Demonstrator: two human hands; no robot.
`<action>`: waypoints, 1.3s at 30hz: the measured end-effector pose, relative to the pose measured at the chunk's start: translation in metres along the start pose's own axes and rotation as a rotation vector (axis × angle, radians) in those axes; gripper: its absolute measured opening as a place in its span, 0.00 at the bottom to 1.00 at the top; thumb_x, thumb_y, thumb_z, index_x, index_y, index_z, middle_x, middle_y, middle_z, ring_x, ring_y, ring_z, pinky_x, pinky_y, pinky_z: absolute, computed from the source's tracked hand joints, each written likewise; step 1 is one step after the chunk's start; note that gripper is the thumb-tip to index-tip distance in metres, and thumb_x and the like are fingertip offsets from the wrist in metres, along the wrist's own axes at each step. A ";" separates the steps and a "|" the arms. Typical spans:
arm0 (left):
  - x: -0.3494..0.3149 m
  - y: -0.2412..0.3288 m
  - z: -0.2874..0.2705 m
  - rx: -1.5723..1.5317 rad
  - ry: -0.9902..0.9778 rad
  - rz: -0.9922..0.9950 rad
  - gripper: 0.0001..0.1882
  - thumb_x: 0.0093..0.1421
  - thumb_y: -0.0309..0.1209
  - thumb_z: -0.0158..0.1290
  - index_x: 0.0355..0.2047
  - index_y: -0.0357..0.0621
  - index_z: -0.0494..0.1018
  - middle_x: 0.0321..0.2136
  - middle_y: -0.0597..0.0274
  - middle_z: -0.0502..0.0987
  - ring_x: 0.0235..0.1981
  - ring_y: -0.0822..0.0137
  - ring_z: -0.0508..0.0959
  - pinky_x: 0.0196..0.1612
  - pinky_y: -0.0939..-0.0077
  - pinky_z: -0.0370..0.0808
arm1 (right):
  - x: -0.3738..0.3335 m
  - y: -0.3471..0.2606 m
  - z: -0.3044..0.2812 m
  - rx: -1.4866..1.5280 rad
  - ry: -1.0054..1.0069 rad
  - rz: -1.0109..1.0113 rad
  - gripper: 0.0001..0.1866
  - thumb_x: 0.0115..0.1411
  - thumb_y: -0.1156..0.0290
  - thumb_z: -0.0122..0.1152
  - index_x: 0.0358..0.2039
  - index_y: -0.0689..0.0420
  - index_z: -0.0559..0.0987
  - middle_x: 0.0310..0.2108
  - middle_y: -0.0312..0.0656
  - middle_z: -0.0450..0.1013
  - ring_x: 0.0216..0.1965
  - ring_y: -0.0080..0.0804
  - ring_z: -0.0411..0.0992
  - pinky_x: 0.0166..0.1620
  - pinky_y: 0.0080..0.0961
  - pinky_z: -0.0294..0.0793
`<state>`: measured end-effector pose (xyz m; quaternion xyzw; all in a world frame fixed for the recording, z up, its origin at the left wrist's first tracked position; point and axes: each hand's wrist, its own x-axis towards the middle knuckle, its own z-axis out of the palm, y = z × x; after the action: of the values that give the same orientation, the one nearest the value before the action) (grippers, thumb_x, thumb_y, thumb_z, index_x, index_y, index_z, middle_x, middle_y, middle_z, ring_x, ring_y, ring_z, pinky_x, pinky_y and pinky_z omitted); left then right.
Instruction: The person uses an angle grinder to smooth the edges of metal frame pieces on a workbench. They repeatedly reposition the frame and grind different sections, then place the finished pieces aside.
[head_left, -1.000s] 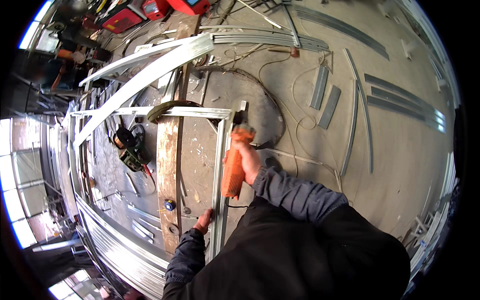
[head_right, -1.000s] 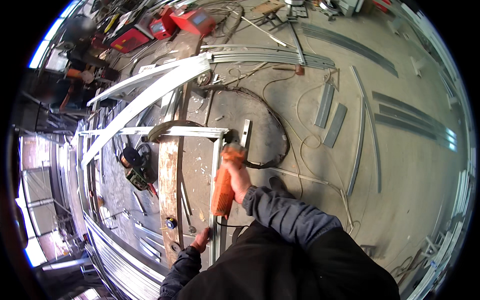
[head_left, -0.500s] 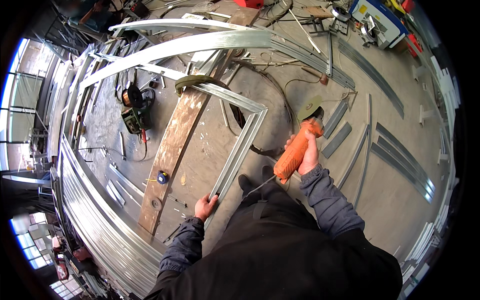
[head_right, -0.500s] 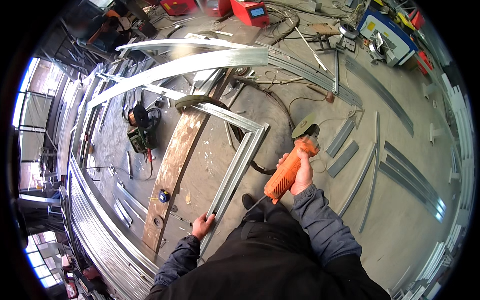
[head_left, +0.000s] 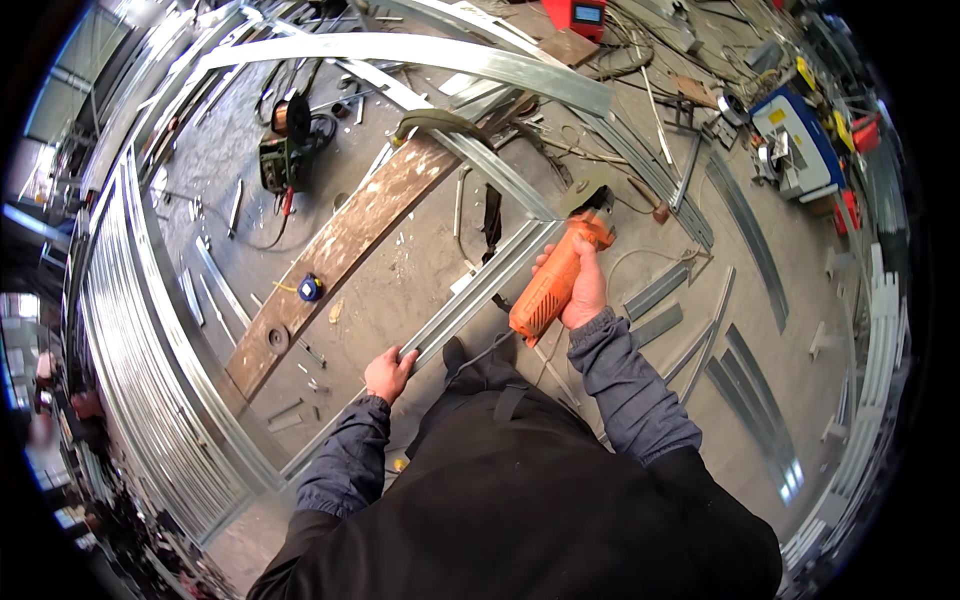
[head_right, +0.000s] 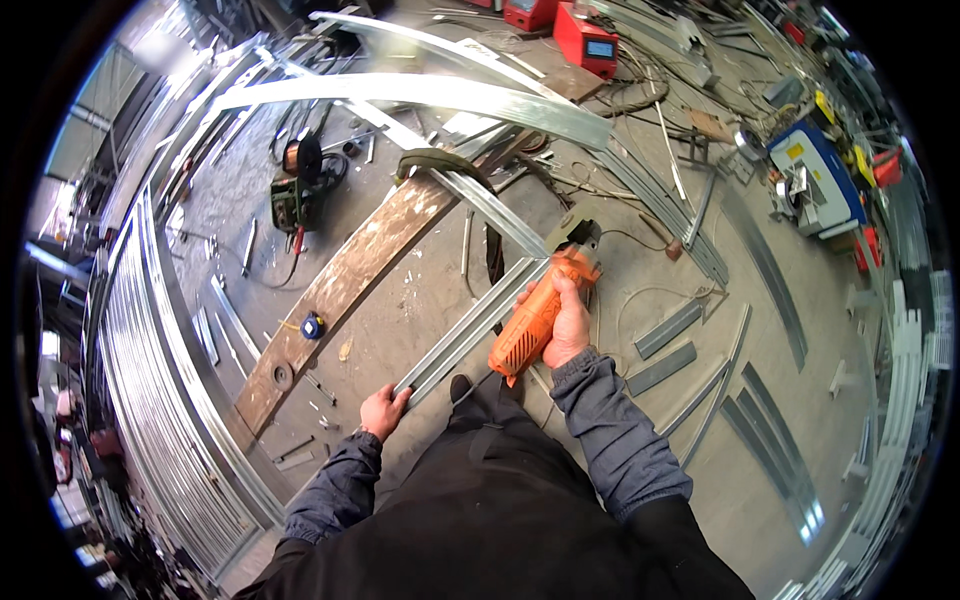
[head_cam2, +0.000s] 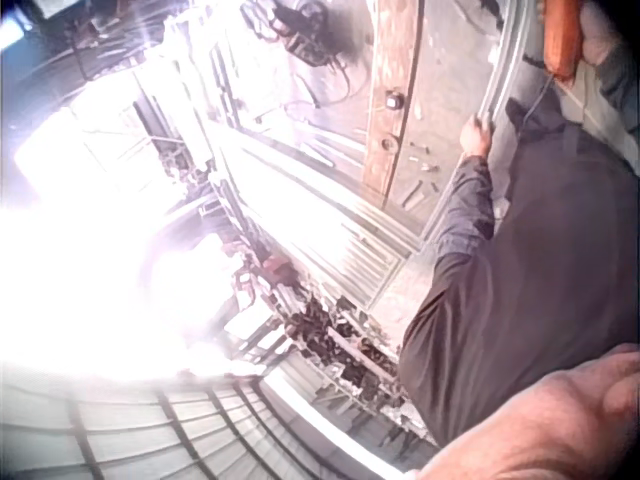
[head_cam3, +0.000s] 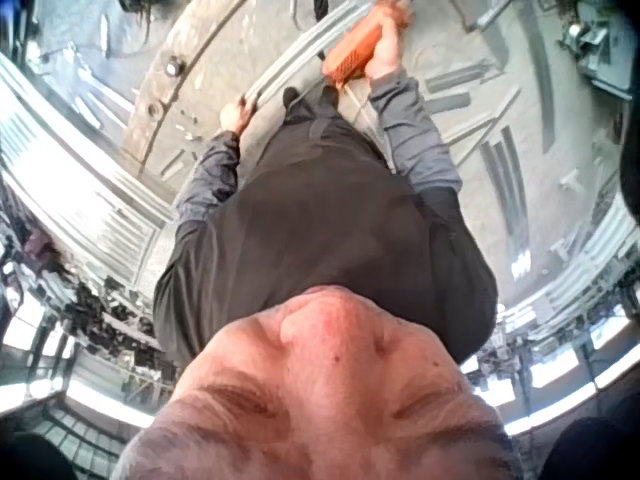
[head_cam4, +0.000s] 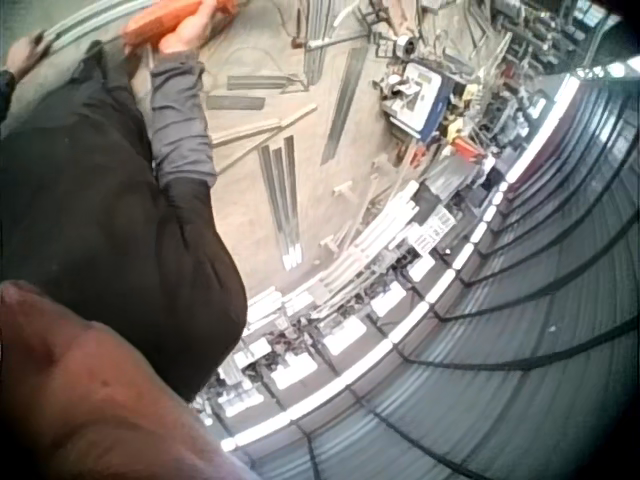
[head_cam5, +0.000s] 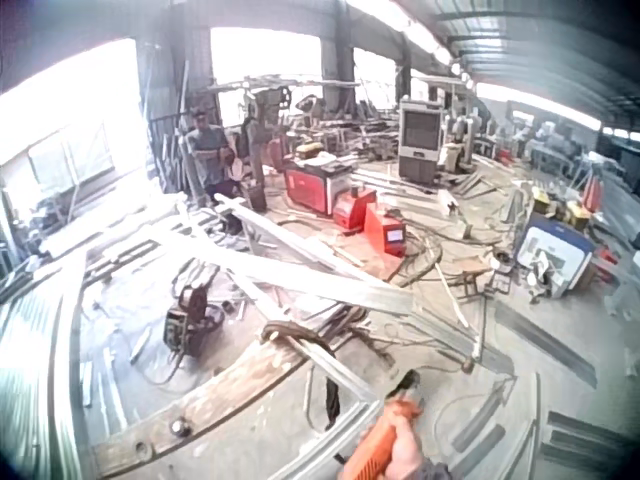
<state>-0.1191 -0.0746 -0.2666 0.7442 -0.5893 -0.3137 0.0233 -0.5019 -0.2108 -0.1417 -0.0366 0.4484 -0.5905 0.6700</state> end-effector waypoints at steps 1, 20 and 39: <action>0.001 0.000 -0.001 -0.004 0.002 0.009 0.28 0.67 0.59 0.54 0.47 0.46 0.83 0.34 0.48 0.85 0.40 0.45 0.85 0.44 0.52 0.79 | 0.009 0.005 0.007 -0.031 -0.029 0.031 0.28 0.64 0.48 0.66 0.49 0.62 0.75 0.38 0.47 0.78 0.39 0.40 0.80 0.48 0.43 0.84; -0.006 -0.016 0.002 -0.080 0.053 0.010 0.32 0.61 0.64 0.56 0.45 0.48 0.84 0.34 0.53 0.85 0.41 0.48 0.85 0.45 0.54 0.80 | 0.101 0.251 0.088 -0.467 -0.244 0.378 0.23 0.62 0.54 0.71 0.47 0.58 0.74 0.34 0.45 0.79 0.33 0.41 0.81 0.40 0.43 0.84; -0.002 -0.029 -0.009 -0.141 0.056 0.003 0.39 0.56 0.75 0.54 0.35 0.47 0.84 0.27 0.49 0.84 0.34 0.45 0.85 0.39 0.50 0.79 | 0.089 0.290 0.072 -0.370 -0.187 0.435 0.28 0.62 0.49 0.69 0.46 0.61 0.74 0.35 0.47 0.78 0.35 0.43 0.80 0.43 0.46 0.84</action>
<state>-0.0895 -0.0673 -0.2703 0.7483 -0.5660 -0.3334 0.0927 -0.2447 -0.2320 -0.3160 -0.1154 0.4821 -0.3353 0.8012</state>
